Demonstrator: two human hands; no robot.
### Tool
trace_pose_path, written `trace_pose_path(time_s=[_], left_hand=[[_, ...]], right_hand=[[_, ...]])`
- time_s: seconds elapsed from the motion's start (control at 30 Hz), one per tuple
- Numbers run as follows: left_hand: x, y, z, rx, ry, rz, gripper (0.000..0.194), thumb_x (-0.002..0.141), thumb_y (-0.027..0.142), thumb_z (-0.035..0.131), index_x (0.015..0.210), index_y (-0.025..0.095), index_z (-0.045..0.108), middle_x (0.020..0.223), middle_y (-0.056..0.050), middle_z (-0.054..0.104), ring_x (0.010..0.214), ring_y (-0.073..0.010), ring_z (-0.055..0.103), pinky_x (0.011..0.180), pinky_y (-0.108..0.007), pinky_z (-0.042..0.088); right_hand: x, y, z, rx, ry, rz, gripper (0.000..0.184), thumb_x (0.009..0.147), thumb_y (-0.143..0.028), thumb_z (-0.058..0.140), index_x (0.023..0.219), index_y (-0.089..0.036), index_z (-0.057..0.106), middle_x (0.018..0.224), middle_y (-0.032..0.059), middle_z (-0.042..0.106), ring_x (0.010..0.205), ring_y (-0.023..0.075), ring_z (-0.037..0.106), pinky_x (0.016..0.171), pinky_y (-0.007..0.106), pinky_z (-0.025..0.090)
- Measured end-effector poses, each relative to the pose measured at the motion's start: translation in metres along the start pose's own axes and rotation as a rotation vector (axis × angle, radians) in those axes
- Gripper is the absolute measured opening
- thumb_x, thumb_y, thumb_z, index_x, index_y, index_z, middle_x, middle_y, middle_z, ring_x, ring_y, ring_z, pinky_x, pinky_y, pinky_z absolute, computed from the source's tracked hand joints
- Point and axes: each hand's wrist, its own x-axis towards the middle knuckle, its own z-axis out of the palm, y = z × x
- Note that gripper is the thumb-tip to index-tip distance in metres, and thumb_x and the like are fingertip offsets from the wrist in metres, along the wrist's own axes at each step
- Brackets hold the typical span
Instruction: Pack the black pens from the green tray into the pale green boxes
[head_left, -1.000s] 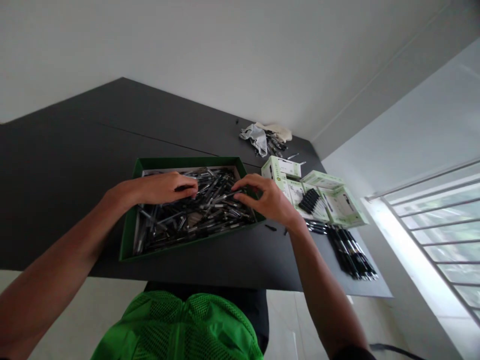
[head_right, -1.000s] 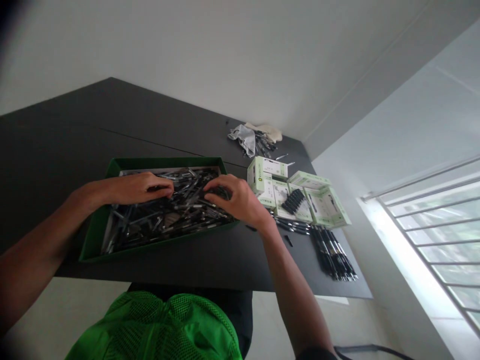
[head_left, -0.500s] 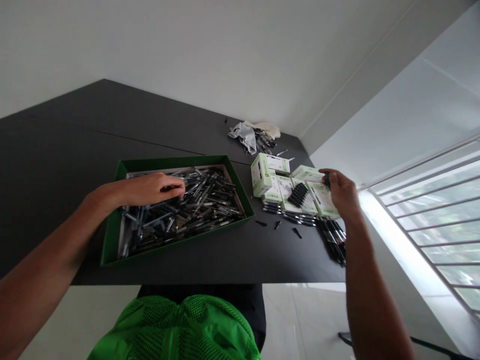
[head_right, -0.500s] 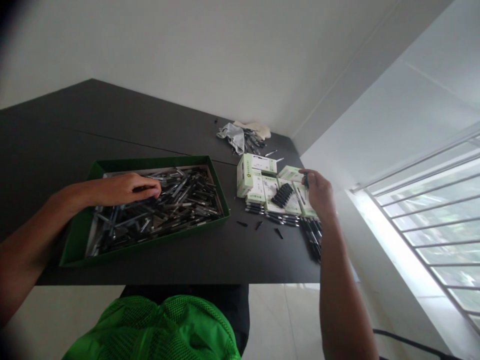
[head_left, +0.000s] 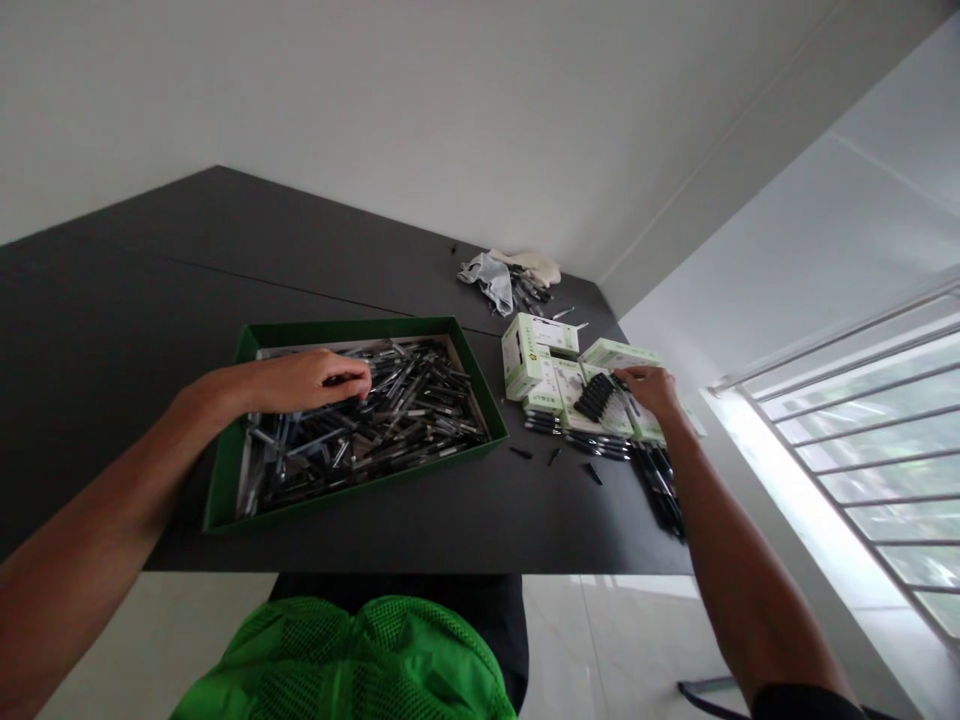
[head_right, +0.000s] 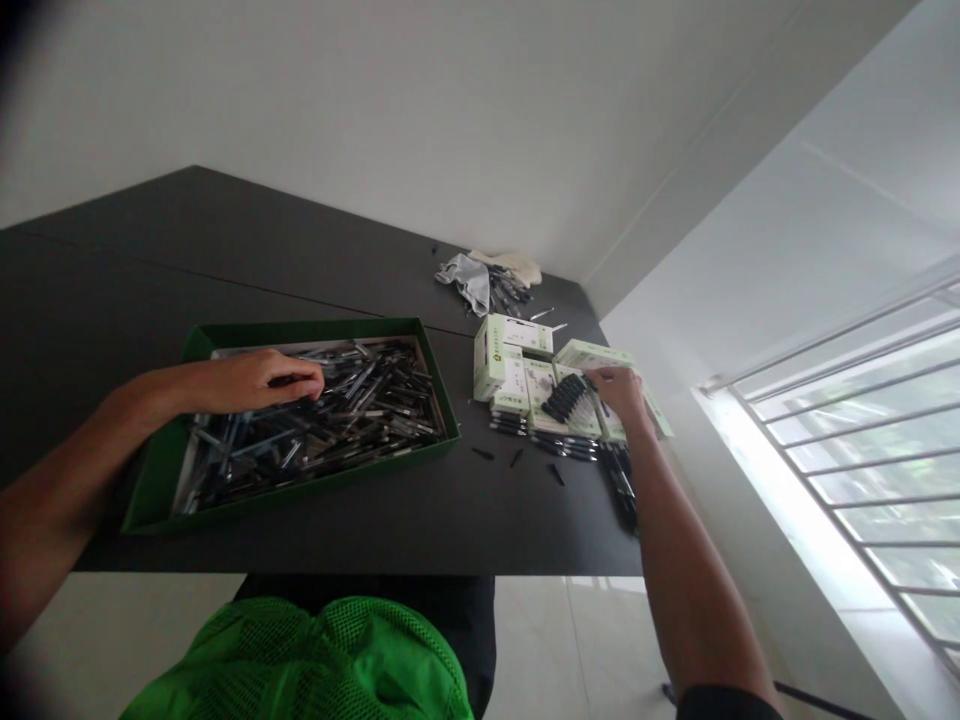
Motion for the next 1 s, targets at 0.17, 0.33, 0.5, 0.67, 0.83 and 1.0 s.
trace_pose_path(time_s=[0.17, 0.33, 0.5, 0.67, 0.83, 1.0], left_hand=[[0.000, 0.003, -0.001, 0.000, -0.001, -0.002, 0.042, 0.105, 0.051, 0.044, 0.093, 0.020, 0.070, 0.089, -0.003, 0.074, 0.082, -0.0175, 0.067, 0.078, -0.025, 0.045], [0.000, 0.007, -0.002, -0.001, -0.011, -0.014, 0.044, 0.106, 0.052, 0.042, 0.093, 0.020, 0.069, 0.089, -0.003, 0.074, 0.082, -0.0175, 0.066, 0.078, -0.025, 0.045], [-0.001, 0.008, -0.002, -0.022, -0.013, -0.017, 0.041, 0.105, 0.050, 0.045, 0.092, 0.020, 0.069, 0.089, -0.003, 0.074, 0.082, -0.0180, 0.066, 0.078, -0.026, 0.044], [0.000, 0.007, -0.002, -0.028, -0.003, -0.007, 0.038, 0.104, 0.048, 0.047, 0.089, 0.020, 0.069, 0.087, -0.004, 0.073, 0.079, -0.0184, 0.065, 0.075, -0.027, 0.043], [0.000, 0.007, -0.001, -0.005, -0.010, -0.017, 0.040, 0.105, 0.049, 0.045, 0.090, 0.020, 0.067, 0.085, -0.003, 0.072, 0.079, -0.0180, 0.064, 0.075, -0.027, 0.043], [-0.001, 0.006, 0.000, 0.006, -0.029, -0.027, 0.041, 0.109, 0.047, 0.043, 0.093, 0.018, 0.067, 0.088, -0.004, 0.071, 0.081, -0.0175, 0.063, 0.077, -0.028, 0.042]], right_hand=[[0.008, -0.004, 0.014, -0.022, 0.021, 0.013, 0.032, 0.084, -0.044, 0.069, 0.089, -0.018, 0.088, 0.091, 0.0128, 0.084, 0.102, 0.0356, 0.078, 0.093, 0.043, 0.059], [0.007, -0.008, 0.016, -0.027, 0.040, 0.000, 0.033, 0.084, -0.044, 0.068, 0.090, -0.018, 0.088, 0.086, 0.0124, 0.084, 0.094, 0.0340, 0.078, 0.088, 0.043, 0.059], [0.003, -0.010, 0.007, -0.025, 0.050, -0.009, 0.034, 0.082, -0.043, 0.068, 0.092, -0.019, 0.088, 0.090, 0.0127, 0.084, 0.094, 0.0330, 0.077, 0.086, 0.041, 0.058], [-0.007, -0.018, -0.008, -0.022, 0.101, 0.004, 0.036, 0.084, -0.039, 0.061, 0.094, -0.018, 0.087, 0.093, 0.0143, 0.084, 0.092, 0.0334, 0.076, 0.087, 0.043, 0.057], [-0.028, -0.043, -0.029, 0.019, 0.172, -0.039, 0.039, 0.088, -0.041, 0.057, 0.101, -0.016, 0.085, 0.098, 0.0155, 0.083, 0.089, 0.0311, 0.075, 0.091, 0.043, 0.054], [-0.072, -0.097, -0.053, 0.195, 0.256, -0.165, 0.037, 0.096, -0.043, 0.055, 0.104, -0.019, 0.082, 0.088, 0.0096, 0.080, 0.075, 0.0233, 0.070, 0.079, 0.036, 0.053]])
